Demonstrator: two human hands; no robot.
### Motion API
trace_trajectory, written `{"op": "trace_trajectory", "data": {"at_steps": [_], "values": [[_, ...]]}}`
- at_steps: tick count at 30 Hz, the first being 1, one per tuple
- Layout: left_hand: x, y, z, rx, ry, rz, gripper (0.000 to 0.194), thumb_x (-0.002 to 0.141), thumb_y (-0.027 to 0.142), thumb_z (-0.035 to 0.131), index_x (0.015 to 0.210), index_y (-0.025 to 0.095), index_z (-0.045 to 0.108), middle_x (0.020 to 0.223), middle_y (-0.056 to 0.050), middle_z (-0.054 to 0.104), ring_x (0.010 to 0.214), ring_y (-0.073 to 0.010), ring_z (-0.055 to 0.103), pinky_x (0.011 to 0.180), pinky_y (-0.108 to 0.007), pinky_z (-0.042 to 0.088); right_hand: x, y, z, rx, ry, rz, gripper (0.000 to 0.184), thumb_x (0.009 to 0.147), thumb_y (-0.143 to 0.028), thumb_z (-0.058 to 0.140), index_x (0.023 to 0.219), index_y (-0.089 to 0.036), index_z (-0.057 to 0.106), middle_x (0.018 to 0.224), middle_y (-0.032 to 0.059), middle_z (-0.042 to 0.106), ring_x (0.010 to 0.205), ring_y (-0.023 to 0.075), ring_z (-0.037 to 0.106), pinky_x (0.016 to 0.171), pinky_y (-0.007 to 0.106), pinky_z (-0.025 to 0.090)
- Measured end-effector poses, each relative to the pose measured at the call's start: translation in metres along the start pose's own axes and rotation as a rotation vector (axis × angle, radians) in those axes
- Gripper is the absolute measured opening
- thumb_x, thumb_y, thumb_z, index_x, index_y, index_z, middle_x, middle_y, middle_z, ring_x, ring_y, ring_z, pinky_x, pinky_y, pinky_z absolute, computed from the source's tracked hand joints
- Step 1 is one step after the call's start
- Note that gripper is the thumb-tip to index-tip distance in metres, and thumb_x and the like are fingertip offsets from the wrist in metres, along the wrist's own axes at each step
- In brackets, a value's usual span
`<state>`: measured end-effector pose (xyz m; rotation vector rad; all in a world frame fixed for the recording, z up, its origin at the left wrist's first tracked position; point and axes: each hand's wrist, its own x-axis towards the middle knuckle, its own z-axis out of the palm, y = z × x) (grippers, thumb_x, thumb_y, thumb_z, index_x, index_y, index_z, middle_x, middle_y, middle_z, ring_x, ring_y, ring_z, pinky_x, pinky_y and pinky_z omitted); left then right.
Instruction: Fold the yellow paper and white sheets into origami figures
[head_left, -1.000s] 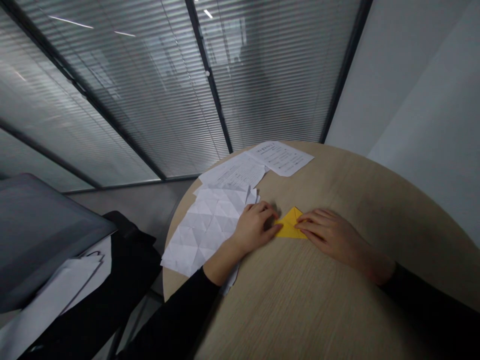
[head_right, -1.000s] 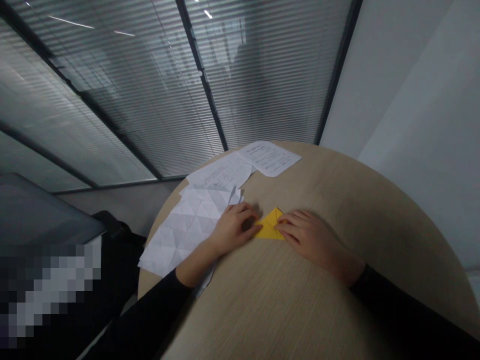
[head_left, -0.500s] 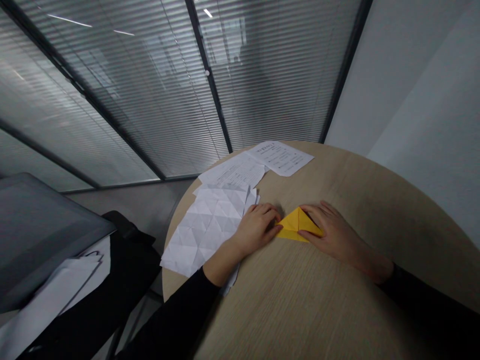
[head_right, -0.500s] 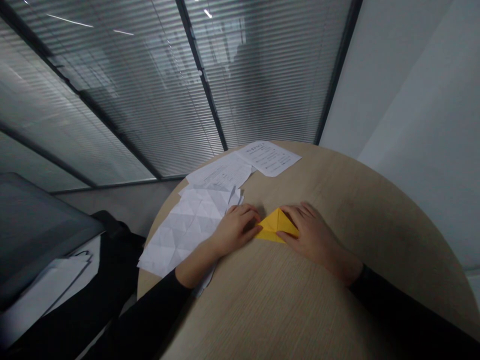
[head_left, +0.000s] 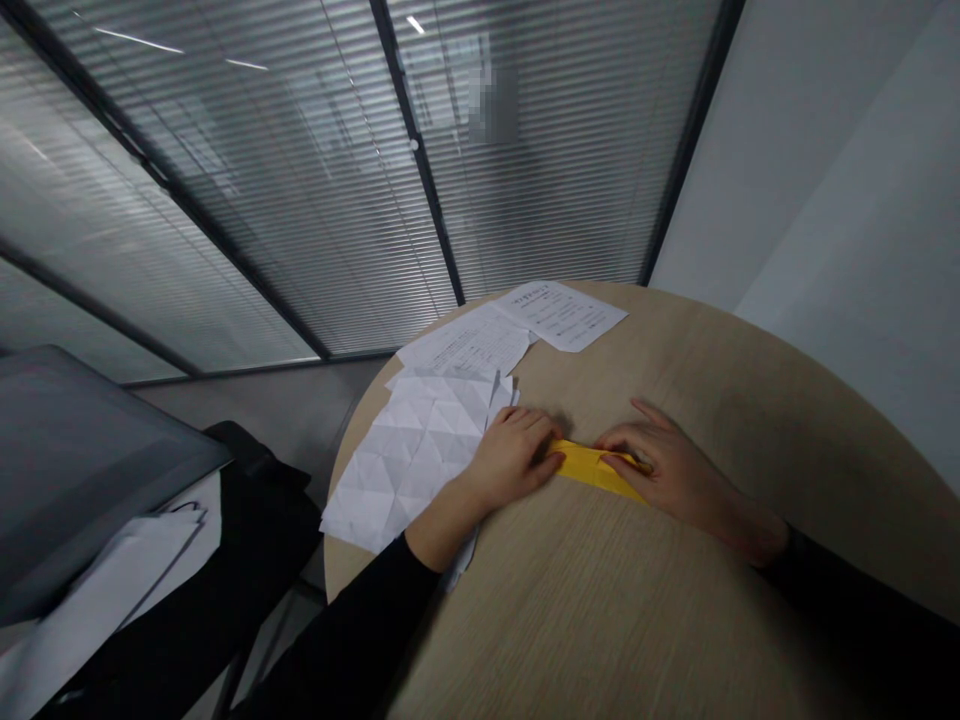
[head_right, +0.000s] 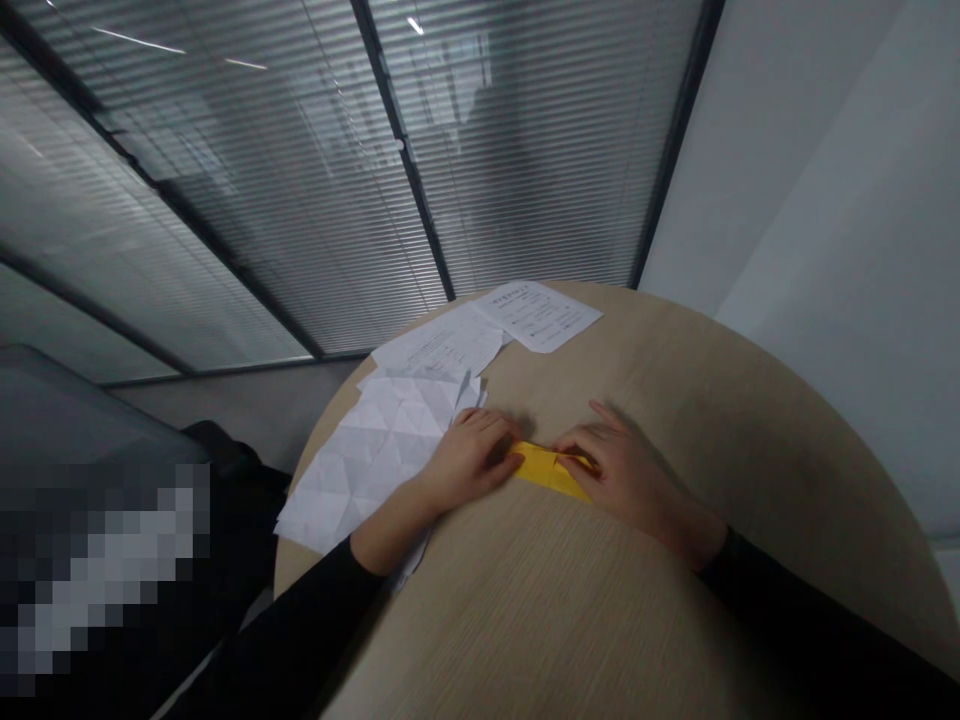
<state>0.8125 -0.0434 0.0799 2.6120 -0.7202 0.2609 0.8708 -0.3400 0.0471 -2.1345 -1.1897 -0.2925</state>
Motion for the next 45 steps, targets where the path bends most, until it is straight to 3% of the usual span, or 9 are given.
{"op": "trace_trajectory", "data": {"at_steps": [6,10,14,24,29,32,38,41,45], "values": [[-0.001,-0.001,-0.003,-0.084,0.003,0.026,0.026,0.108,0.041,0.077,0.129,0.026,0.073,0.121,-0.005,0.084,0.117,-0.0293,0.078,0.113,-0.05,0.047,0.001,-0.002,-0.005,-0.003,-0.013,-0.078,0.025,0.099,-0.009,0.066,0.11,-0.031,0.069,0.107,-0.0018,0.088,0.101,0.0245,0.087,0.139,0.073,0.041],[0.001,-0.001,-0.005,-0.07,-0.022,0.037,0.014,0.114,0.039,0.072,0.111,0.028,0.079,0.111,0.0,0.087,0.114,-0.0248,0.08,0.117,-0.049,0.044,0.001,0.001,-0.002,-0.006,0.028,-0.024,0.012,0.109,-0.021,0.07,0.114,-0.031,0.072,0.104,-0.0006,0.089,0.092,0.0248,0.086,0.137,0.072,0.047],[0.002,-0.003,-0.003,-0.032,-0.015,0.034,0.015,0.116,0.032,0.068,0.11,0.028,0.081,0.11,0.0,0.087,0.112,-0.023,0.08,0.117,-0.049,0.045,-0.002,0.009,0.004,-0.019,0.108,-0.001,0.012,0.113,-0.026,0.069,0.124,-0.031,0.073,0.119,0.0036,0.091,0.103,0.0279,0.088,0.135,0.071,0.051],[0.002,-0.004,0.001,0.094,0.02,-0.089,0.025,0.114,0.04,0.074,0.095,0.025,0.078,0.1,-0.002,0.084,0.1,-0.0254,0.077,0.11,-0.051,0.048,-0.004,0.017,0.009,-0.166,0.059,0.042,0.048,0.108,-0.029,0.074,0.155,-0.032,0.066,0.142,0.0109,0.084,0.13,0.038,0.08,0.129,0.074,0.053],[0.003,0.0,0.002,0.182,0.004,0.002,0.026,0.119,0.038,0.067,0.101,0.025,0.081,0.101,-0.004,0.083,0.102,-0.0265,0.076,0.112,-0.05,0.048,-0.001,0.01,0.002,-0.201,-0.013,-0.024,0.021,0.113,-0.026,0.068,0.125,-0.035,0.083,0.131,0.0041,0.089,0.121,0.031,0.083,0.134,0.071,0.047],[0.002,0.003,-0.001,0.196,-0.025,0.081,0.029,0.122,0.038,0.062,0.107,0.025,0.083,0.104,-0.005,0.083,0.104,-0.0265,0.076,0.113,-0.048,0.048,-0.001,0.008,0.0,-0.188,-0.032,-0.039,0.022,0.114,-0.024,0.067,0.114,-0.036,0.085,0.124,0.0006,0.09,0.115,0.0279,0.085,0.136,0.071,0.044],[-0.002,-0.001,-0.013,0.131,-0.106,0.216,0.034,0.121,0.05,0.063,0.114,0.026,0.085,0.119,-0.007,0.084,0.109,-0.0286,0.077,0.105,-0.046,0.051,-0.002,0.007,-0.002,-0.18,-0.055,-0.046,0.024,0.113,-0.022,0.065,0.116,-0.035,0.085,0.128,0.0014,0.089,0.119,0.0287,0.085,0.135,0.073,0.042],[-0.004,-0.004,-0.016,0.133,-0.119,0.219,0.031,0.121,0.05,0.064,0.122,0.029,0.085,0.129,-0.006,0.084,0.116,-0.029,0.077,0.11,-0.048,0.049,-0.005,0.01,-0.003,-0.212,-0.035,-0.021,0.022,0.112,-0.03,0.068,0.13,-0.033,0.081,0.133,0.0058,0.088,0.123,0.0329,0.084,0.133,0.074,0.043],[-0.003,-0.003,-0.014,0.187,-0.11,0.179,0.03,0.12,0.048,0.065,0.13,0.026,0.083,0.134,-0.009,0.083,0.121,-0.0317,0.076,0.112,-0.052,0.048,-0.014,0.019,-0.003,-0.296,0.057,0.059,0.039,0.11,-0.045,0.074,0.145,-0.03,0.074,0.138,0.0113,0.086,0.124,0.0394,0.083,0.13,0.075,0.047]]}}
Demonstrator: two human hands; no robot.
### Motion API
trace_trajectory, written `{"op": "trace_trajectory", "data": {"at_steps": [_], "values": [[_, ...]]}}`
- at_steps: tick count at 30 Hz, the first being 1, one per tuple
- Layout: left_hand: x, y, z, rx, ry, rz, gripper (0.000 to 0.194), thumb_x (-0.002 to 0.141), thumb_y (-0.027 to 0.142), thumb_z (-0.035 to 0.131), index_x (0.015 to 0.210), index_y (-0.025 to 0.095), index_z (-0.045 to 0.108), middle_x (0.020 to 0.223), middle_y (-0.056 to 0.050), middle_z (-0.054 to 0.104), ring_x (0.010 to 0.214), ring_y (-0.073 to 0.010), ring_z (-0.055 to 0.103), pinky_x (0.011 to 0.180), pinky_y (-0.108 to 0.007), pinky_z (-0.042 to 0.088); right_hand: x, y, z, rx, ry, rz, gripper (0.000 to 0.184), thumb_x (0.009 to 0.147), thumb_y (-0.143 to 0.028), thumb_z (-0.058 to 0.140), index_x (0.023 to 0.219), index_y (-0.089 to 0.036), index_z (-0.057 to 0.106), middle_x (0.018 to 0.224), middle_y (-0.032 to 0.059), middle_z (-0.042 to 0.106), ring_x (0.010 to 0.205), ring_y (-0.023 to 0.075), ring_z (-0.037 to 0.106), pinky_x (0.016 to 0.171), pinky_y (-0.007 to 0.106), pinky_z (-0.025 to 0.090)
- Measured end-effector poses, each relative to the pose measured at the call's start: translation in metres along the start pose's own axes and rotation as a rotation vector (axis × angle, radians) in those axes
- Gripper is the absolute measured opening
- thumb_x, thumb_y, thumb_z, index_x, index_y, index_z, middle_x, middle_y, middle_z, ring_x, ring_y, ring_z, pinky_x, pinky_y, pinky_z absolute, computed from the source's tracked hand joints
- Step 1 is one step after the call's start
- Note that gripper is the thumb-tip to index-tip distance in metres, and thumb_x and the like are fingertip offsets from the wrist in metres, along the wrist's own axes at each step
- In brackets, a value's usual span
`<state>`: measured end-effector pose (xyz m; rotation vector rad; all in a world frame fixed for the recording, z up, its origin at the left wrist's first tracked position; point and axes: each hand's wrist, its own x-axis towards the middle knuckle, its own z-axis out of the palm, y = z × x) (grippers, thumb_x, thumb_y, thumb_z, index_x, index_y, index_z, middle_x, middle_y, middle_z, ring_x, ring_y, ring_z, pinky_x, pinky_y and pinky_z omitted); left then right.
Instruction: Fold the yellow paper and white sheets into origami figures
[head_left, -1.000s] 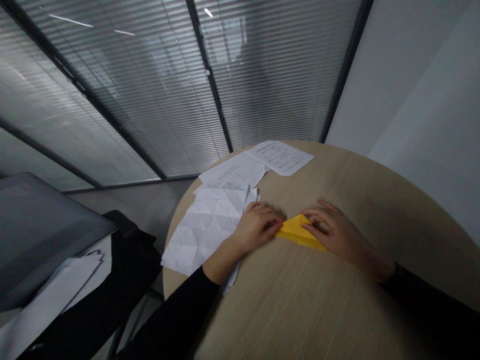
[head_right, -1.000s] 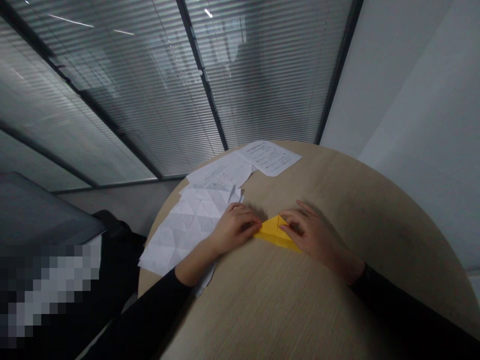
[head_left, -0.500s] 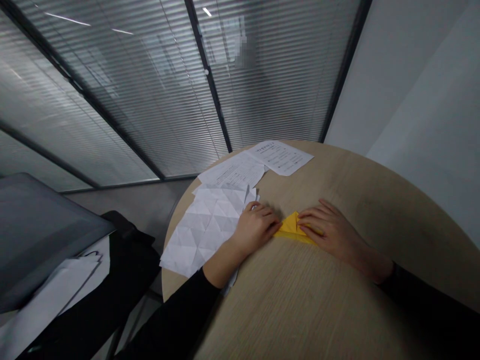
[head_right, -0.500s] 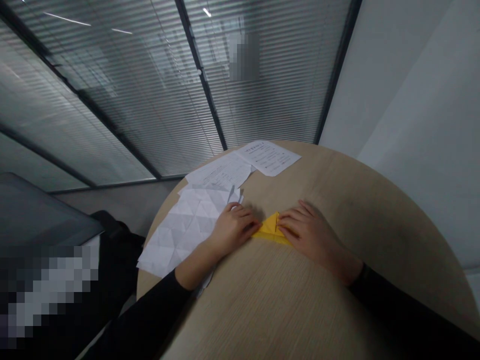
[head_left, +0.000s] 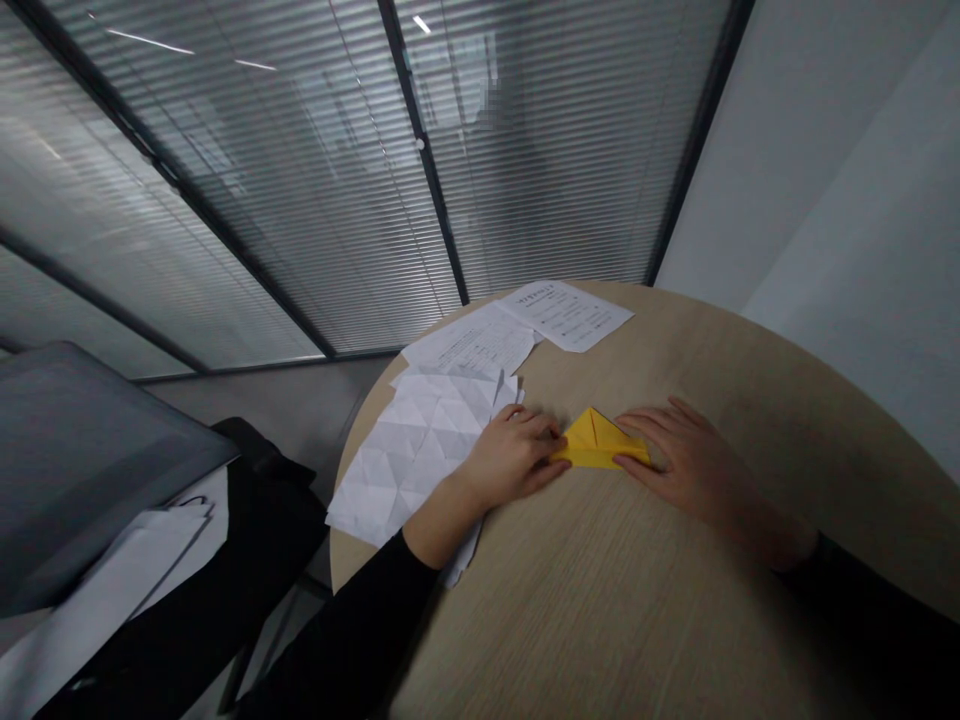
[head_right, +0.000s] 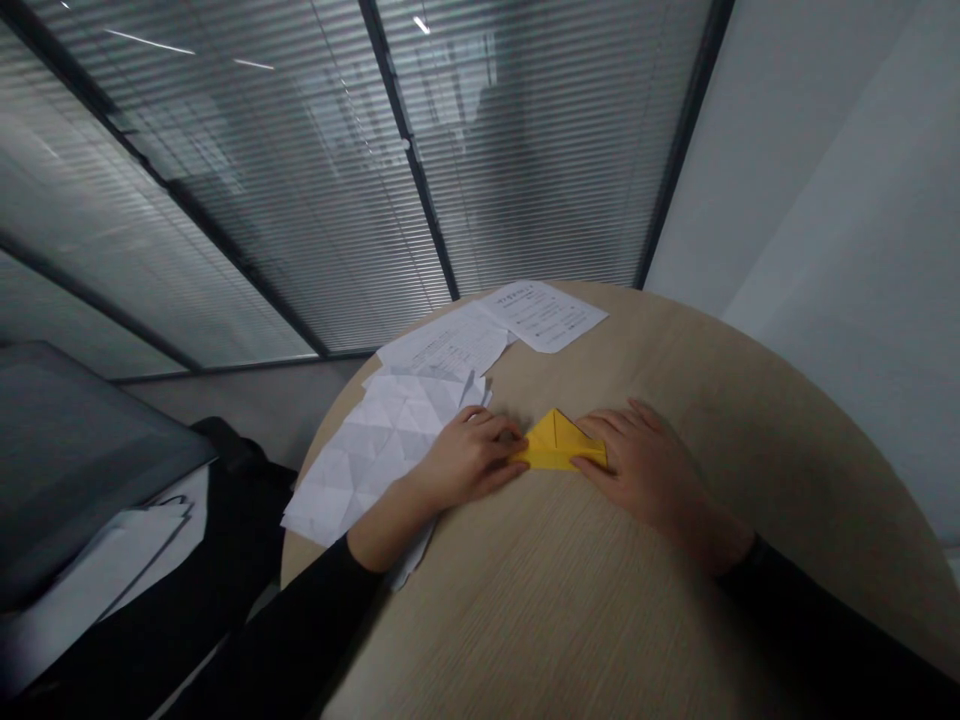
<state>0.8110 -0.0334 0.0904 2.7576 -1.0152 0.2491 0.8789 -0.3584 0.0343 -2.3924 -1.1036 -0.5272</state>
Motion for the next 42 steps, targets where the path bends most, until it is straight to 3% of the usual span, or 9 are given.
{"op": "trace_trajectory", "data": {"at_steps": [4,12,19,26,30,36,40,42], "values": [[0.003,0.002,0.003,0.01,0.024,-0.004,0.029,0.121,0.046,0.063,0.126,0.025,0.082,0.132,-0.008,0.082,0.121,-0.0308,0.075,0.113,-0.051,0.047,-0.008,0.009,0.002,-0.055,0.055,0.044,0.036,0.112,-0.053,0.07,0.139,-0.029,0.075,0.134,0.0115,0.087,0.122,0.0402,0.083,0.124,0.071,0.053],[0.004,0.003,0.0,-0.015,0.081,0.029,0.039,0.126,0.043,0.056,0.112,0.022,0.085,0.122,-0.006,0.084,0.111,-0.025,0.076,0.113,-0.046,0.049,-0.011,0.018,0.008,-0.095,0.057,0.135,0.023,0.115,-0.05,0.066,0.122,-0.033,0.078,0.122,0.0102,0.086,0.113,0.0393,0.079,0.103,0.063,0.061],[0.004,0.002,0.008,-0.013,0.125,0.012,0.036,0.125,0.038,0.056,0.108,0.023,0.085,0.118,-0.005,0.085,0.11,-0.0244,0.078,0.117,-0.048,0.049,-0.012,0.02,0.011,-0.063,0.035,0.141,0.019,0.113,-0.048,0.069,0.116,-0.032,0.079,0.12,0.0089,0.085,0.112,0.0385,0.078,0.102,0.061,0.06],[0.006,0.004,0.01,-0.081,0.145,0.065,0.033,0.124,0.038,0.057,0.117,0.019,0.083,0.138,-0.01,0.084,0.113,-0.0275,0.079,0.108,-0.046,0.058,-0.007,0.015,0.005,-0.02,0.001,0.08,0.018,0.116,-0.04,0.065,0.115,-0.034,0.081,0.119,0.007,0.087,0.11,0.0352,0.079,0.103,0.059,0.057],[0.006,0.001,0.012,-0.167,0.136,0.062,0.03,0.124,0.034,0.057,0.116,0.021,0.083,0.124,-0.007,0.086,0.113,-0.0259,0.079,0.111,-0.045,0.057,-0.004,0.011,0.002,0.006,0.004,0.06,0.02,0.117,-0.039,0.063,0.115,-0.032,0.081,0.118,0.0069,0.087,0.11,0.0338,0.08,0.105,0.057,0.057],[0.006,-0.006,0.01,-0.282,0.108,0.026,0.021,0.119,0.033,0.067,0.104,0.023,0.079,0.115,-0.004,0.086,0.115,-0.0249,0.078,0.121,-0.048,0.05,-0.008,0.017,0.009,-0.053,0.062,0.138,0.022,0.114,-0.048,0.068,0.117,-0.031,0.081,0.121,0.01,0.086,0.112,0.0375,0.079,0.103,0.059,0.06],[0.006,-0.002,0.008,-0.289,0.088,0.035,0.018,0.116,0.028,0.063,0.121,0.024,0.08,0.146,-0.009,0.082,0.136,-0.028,0.074,0.133,-0.053,0.044,-0.01,0.018,0.011,-0.063,0.04,0.141,0.021,0.113,-0.051,0.071,0.116,-0.032,0.079,0.12,0.0097,0.086,0.113,0.0377,0.078,0.103,0.06,0.06],[0.006,0.001,0.01,-0.309,0.069,0.073,0.037,0.115,0.021,0.055,0.147,0.025,0.073,0.167,-0.009,0.072,0.154,-0.0271,0.067,0.143,-0.055,0.036,-0.009,0.016,0.01,-0.056,0.022,0.116,0.02,0.114,-0.051,0.07,0.116,-0.033,0.079,0.122,0.009,0.086,0.114,0.0371,0.078,0.105,0.06,0.059]]}}
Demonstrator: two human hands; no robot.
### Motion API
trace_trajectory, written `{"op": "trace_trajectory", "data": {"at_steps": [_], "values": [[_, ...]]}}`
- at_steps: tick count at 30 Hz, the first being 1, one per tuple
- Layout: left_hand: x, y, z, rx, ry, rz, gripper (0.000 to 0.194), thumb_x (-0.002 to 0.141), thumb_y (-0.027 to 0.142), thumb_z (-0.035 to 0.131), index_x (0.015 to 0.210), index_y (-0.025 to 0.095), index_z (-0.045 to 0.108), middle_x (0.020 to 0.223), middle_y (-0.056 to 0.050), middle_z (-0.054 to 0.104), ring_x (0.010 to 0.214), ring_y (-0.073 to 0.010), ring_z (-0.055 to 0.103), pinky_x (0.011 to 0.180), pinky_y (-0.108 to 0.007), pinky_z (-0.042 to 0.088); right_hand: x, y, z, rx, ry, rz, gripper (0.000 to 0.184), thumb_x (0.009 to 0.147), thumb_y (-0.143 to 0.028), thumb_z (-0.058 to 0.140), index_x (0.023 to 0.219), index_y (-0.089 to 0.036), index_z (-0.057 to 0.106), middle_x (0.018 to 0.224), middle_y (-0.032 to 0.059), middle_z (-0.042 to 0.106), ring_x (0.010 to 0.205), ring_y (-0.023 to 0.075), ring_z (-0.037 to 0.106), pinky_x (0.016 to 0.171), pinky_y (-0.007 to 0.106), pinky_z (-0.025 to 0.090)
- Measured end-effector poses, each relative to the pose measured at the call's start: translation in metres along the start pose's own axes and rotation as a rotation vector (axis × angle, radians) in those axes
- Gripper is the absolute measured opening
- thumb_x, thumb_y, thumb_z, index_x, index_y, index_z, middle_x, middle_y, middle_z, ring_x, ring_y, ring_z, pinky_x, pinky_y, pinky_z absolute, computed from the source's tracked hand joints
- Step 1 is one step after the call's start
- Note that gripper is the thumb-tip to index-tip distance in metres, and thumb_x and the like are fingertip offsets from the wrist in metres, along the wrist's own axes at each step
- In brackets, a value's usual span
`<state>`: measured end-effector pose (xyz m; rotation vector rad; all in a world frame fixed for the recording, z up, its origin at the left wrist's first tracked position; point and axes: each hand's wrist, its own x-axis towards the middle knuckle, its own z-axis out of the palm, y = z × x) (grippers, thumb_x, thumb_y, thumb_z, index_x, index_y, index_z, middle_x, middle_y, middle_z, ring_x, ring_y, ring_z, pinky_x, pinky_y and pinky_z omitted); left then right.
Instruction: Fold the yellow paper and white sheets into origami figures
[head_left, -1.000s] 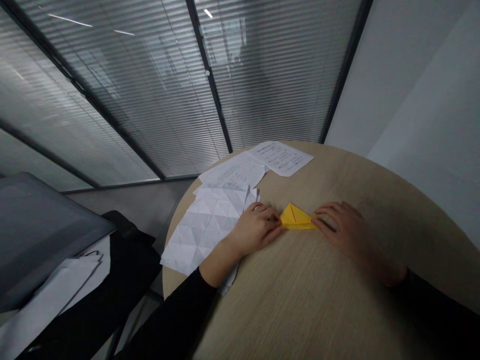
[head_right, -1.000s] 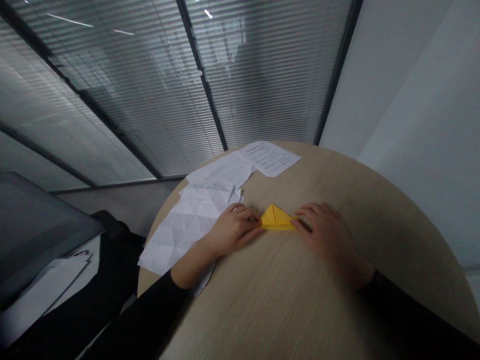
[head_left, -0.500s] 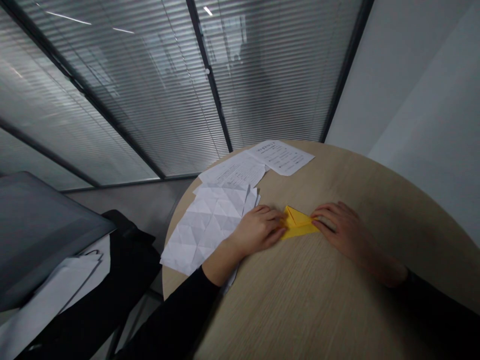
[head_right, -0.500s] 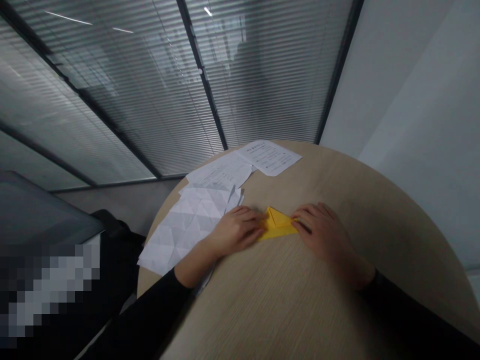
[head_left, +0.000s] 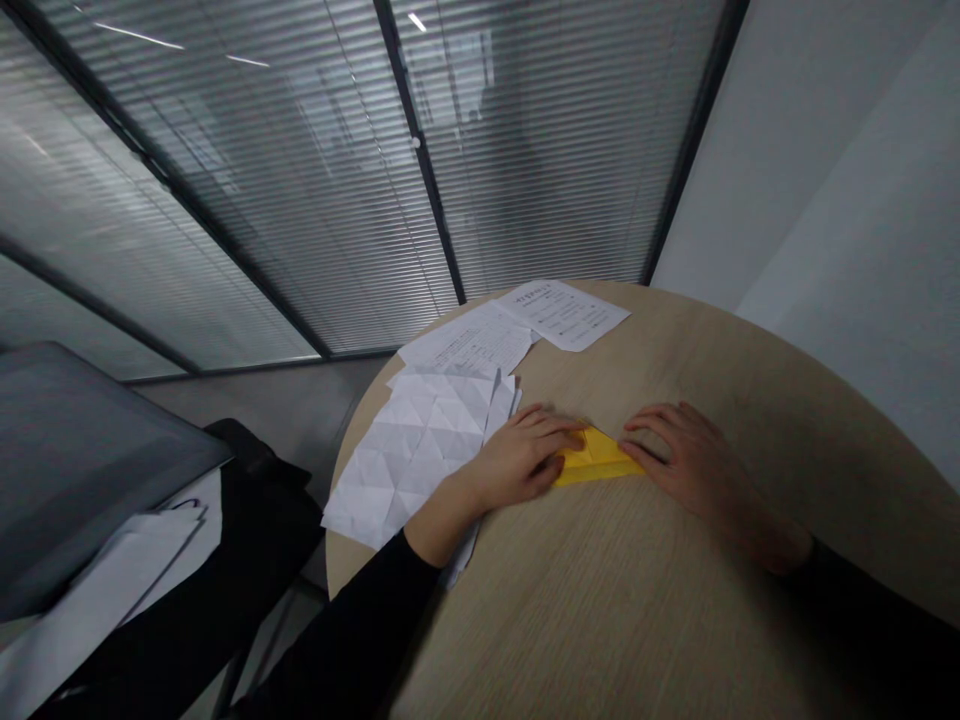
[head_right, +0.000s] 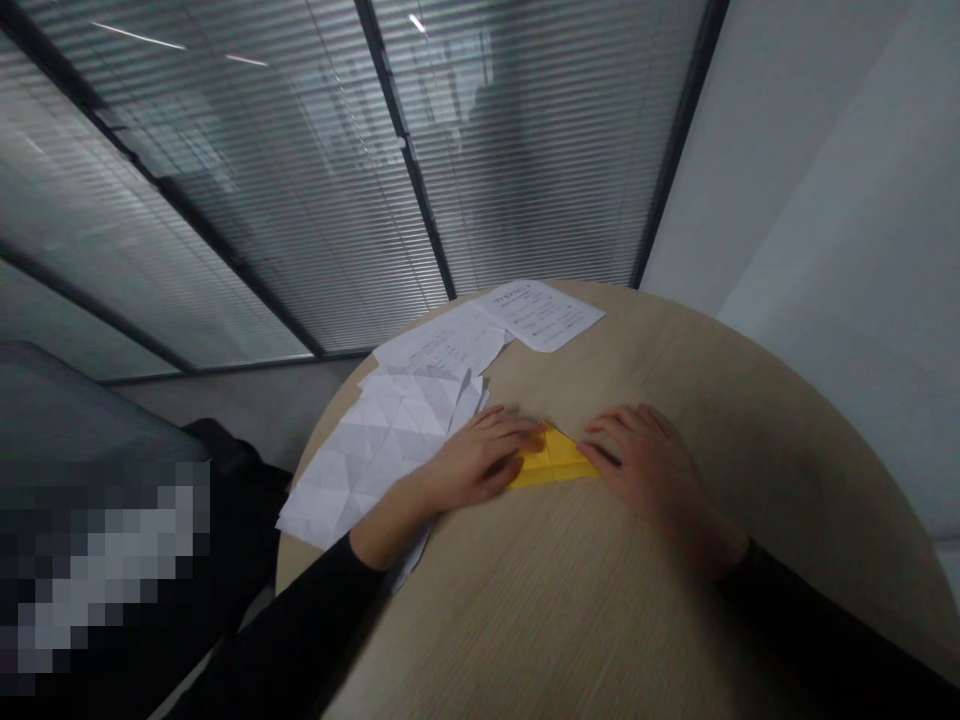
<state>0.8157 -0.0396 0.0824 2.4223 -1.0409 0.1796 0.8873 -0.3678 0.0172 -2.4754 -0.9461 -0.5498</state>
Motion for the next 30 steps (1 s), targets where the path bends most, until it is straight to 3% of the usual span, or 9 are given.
{"op": "trace_trajectory", "data": {"at_steps": [3,6,9,15,30], "values": [[-0.002,0.001,0.005,-0.014,-0.091,0.028,0.062,0.114,0.015,0.046,0.175,0.028,0.052,0.182,-0.006,0.059,0.171,-0.0241,0.053,0.149,-0.056,0.027,0.0,-0.002,0.0,0.005,-0.009,-0.038,0.019,0.115,-0.049,0.068,0.117,-0.034,0.078,0.122,0.0082,0.086,0.115,0.0357,0.079,0.109,0.061,0.057],[-0.004,0.001,0.008,0.036,-0.174,0.013,0.068,0.115,0.018,0.045,0.181,0.029,0.045,0.185,-0.005,0.055,0.175,-0.0265,0.047,0.15,-0.06,0.024,0.0,-0.002,0.0,0.005,0.006,-0.038,0.021,0.114,-0.05,0.069,0.12,-0.032,0.078,0.124,0.0085,0.087,0.117,0.0357,0.08,0.115,0.062,0.055],[-0.003,0.001,0.006,0.098,-0.161,0.001,0.062,0.114,0.021,0.048,0.176,0.026,0.054,0.183,-0.008,0.058,0.169,-0.0284,0.053,0.149,-0.059,0.027,0.0,-0.003,-0.001,0.006,0.009,-0.025,0.025,0.114,-0.052,0.069,0.124,-0.03,0.077,0.128,0.0092,0.087,0.119,0.0371,0.08,0.118,0.065,0.054],[0.0,0.004,0.0,0.19,-0.058,-0.009,0.049,0.106,0.023,0.063,0.154,0.019,0.073,0.165,-0.016,0.07,0.143,-0.0361,0.068,0.129,-0.057,0.053,0.001,-0.006,-0.004,0.051,0.005,-0.024,0.026,0.115,-0.051,0.067,0.129,-0.033,0.08,0.131,0.0097,0.086,0.12,0.0381,0.08,0.111,0.064,0.059],[0.001,0.009,0.0,0.242,-0.076,0.036,0.046,0.11,0.033,0.065,0.152,0.02,0.074,0.161,-0.018,0.07,0.137,-0.038,0.069,0.122,-0.057,0.054,0.004,-0.01,0.007,0.144,-0.006,0.034,0.022,0.113,-0.045,0.071,0.126,-0.031,0.082,0.132,0.0104,0.084,0.123,0.0384,0.077,0.109,0.063,0.062]]}}
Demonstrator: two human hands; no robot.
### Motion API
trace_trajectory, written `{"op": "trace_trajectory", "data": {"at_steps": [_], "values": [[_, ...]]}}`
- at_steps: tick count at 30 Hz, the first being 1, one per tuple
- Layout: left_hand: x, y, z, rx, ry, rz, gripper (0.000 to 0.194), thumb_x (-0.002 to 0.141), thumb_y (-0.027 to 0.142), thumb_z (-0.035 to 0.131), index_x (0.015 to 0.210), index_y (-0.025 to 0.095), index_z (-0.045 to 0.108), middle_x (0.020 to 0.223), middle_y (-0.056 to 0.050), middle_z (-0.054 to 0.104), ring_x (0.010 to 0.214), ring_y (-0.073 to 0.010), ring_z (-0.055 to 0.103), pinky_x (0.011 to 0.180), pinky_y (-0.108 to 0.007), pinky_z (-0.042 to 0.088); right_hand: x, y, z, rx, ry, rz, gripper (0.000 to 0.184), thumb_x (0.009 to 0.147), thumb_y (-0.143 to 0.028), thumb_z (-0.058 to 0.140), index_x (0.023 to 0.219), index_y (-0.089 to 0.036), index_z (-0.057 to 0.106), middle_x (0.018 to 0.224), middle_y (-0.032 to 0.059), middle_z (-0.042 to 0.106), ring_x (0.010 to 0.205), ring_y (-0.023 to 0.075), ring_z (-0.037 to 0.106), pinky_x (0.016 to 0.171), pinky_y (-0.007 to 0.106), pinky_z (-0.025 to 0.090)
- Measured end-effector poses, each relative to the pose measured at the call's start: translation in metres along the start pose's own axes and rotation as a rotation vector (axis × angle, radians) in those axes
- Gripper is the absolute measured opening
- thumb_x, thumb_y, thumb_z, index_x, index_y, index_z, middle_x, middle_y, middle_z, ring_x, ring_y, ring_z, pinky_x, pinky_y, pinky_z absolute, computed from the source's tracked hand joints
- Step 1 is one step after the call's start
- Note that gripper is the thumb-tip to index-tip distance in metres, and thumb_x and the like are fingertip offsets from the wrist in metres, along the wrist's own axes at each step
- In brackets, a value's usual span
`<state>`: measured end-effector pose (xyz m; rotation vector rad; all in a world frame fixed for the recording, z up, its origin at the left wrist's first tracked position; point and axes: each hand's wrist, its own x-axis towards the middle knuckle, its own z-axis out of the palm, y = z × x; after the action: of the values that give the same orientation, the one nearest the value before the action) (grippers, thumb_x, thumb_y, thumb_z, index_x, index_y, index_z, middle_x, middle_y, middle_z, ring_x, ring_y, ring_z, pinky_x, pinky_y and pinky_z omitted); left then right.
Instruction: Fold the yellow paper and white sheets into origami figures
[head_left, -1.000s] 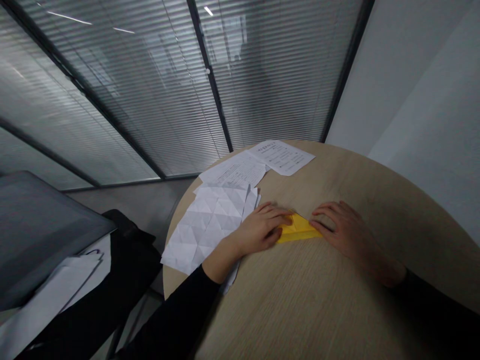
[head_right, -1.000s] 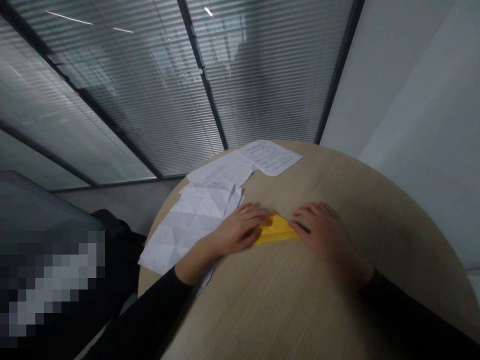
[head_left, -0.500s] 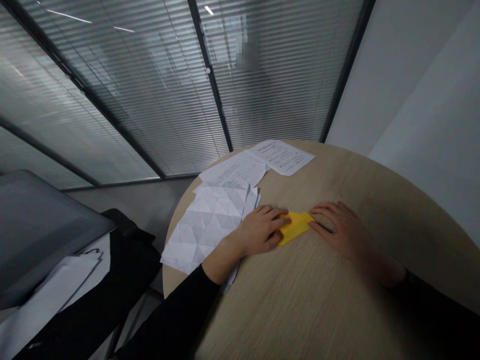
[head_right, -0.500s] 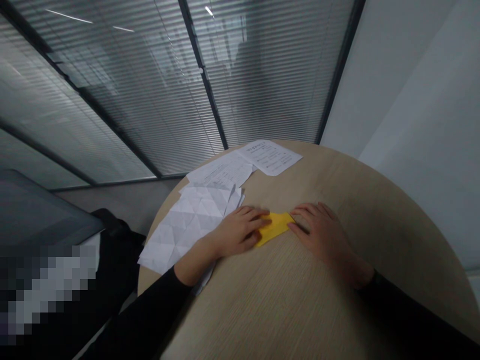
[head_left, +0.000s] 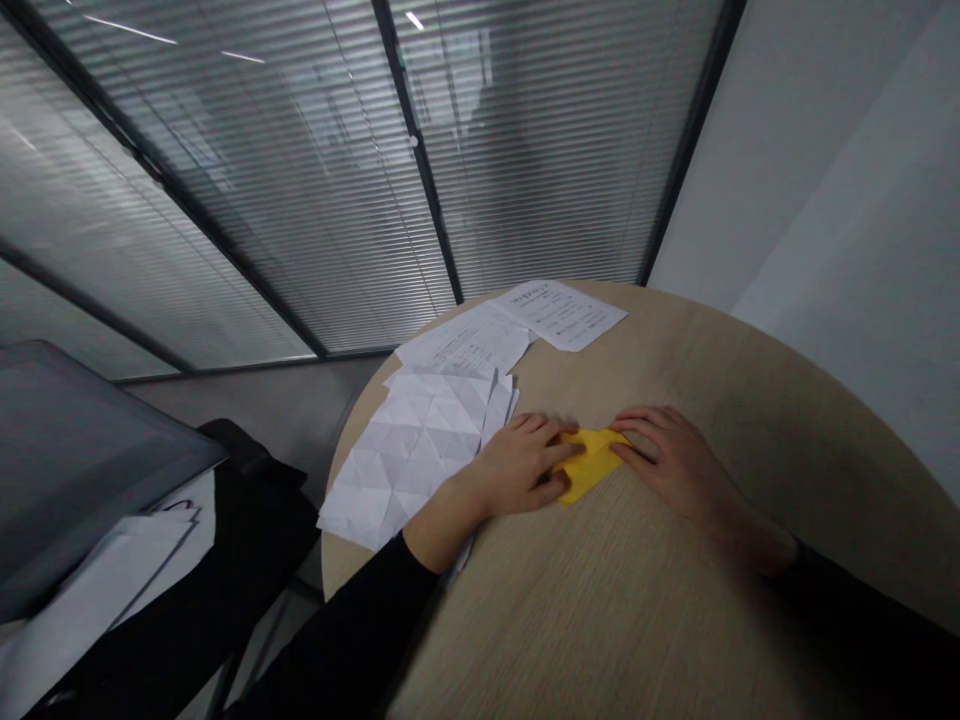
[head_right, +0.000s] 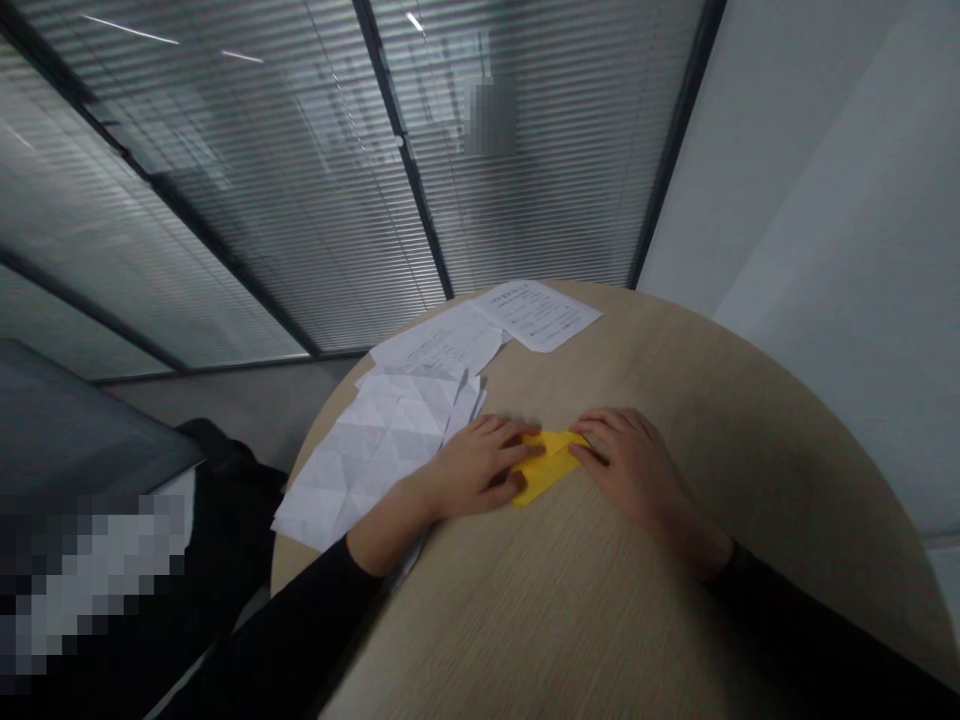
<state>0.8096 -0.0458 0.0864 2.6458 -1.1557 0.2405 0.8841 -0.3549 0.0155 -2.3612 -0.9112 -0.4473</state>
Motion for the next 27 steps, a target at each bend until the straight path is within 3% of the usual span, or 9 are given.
{"op": "trace_trajectory", "data": {"at_steps": [7,15,19,22,27], "values": [[0.0,0.001,0.0,-0.005,0.006,0.0,0.045,0.109,0.032,0.065,0.151,0.019,0.075,0.158,-0.018,0.071,0.134,-0.0382,0.069,0.119,-0.058,0.055,0.004,-0.007,-0.004,0.034,-0.025,-0.02,0.013,0.114,-0.039,0.068,0.12,-0.031,0.076,0.124,0.0084,0.087,0.115,0.037,0.079,0.111,0.063,0.058],[0.001,0.0,0.002,-0.019,0.001,0.005,0.046,0.108,0.033,0.065,0.151,0.022,0.075,0.156,-0.017,0.073,0.131,-0.0375,0.07,0.119,-0.057,0.054,0.007,-0.013,0.0,0.089,0.028,0.033,0.013,0.115,-0.041,0.067,0.109,-0.032,0.073,0.108,0.0027,0.089,0.092,0.0306,0.083,0.126,0.07,0.047],[0.002,0.0,0.001,-0.006,-0.003,0.009,0.045,0.108,0.033,0.064,0.15,0.02,0.076,0.158,-0.017,0.072,0.133,-0.0377,0.07,0.12,-0.056,0.054,0.009,-0.011,0.0,0.129,0.029,0.046,0.007,0.112,-0.037,0.071,0.109,-0.031,0.073,0.106,0.0056,0.087,0.093,0.0318,0.08,0.107,0.061,0.061],[0.002,0.001,0.001,-0.014,-0.007,0.014,0.046,0.107,0.034,0.066,0.15,0.021,0.076,0.16,-0.016,0.072,0.137,-0.0379,0.069,0.122,-0.056,0.053,0.01,-0.01,0.0,0.147,0.043,0.062,0.004,0.109,-0.033,0.072,0.112,-0.031,0.074,0.107,0.0072,0.087,0.093,0.0322,0.079,0.096,0.056,0.064],[0.002,0.001,0.0,-0.045,-0.012,0.011,0.047,0.107,0.032,0.066,0.152,0.022,0.075,0.162,-0.015,0.073,0.139,-0.0373,0.07,0.123,-0.057,0.052,0.007,-0.011,-0.003,0.064,0.068,0.014,0.009,0.11,-0.033,0.07,0.114,-0.032,0.077,0.109,0.0038,0.091,0.091,0.0302,0.083,0.124,0.069,0.053]]}}
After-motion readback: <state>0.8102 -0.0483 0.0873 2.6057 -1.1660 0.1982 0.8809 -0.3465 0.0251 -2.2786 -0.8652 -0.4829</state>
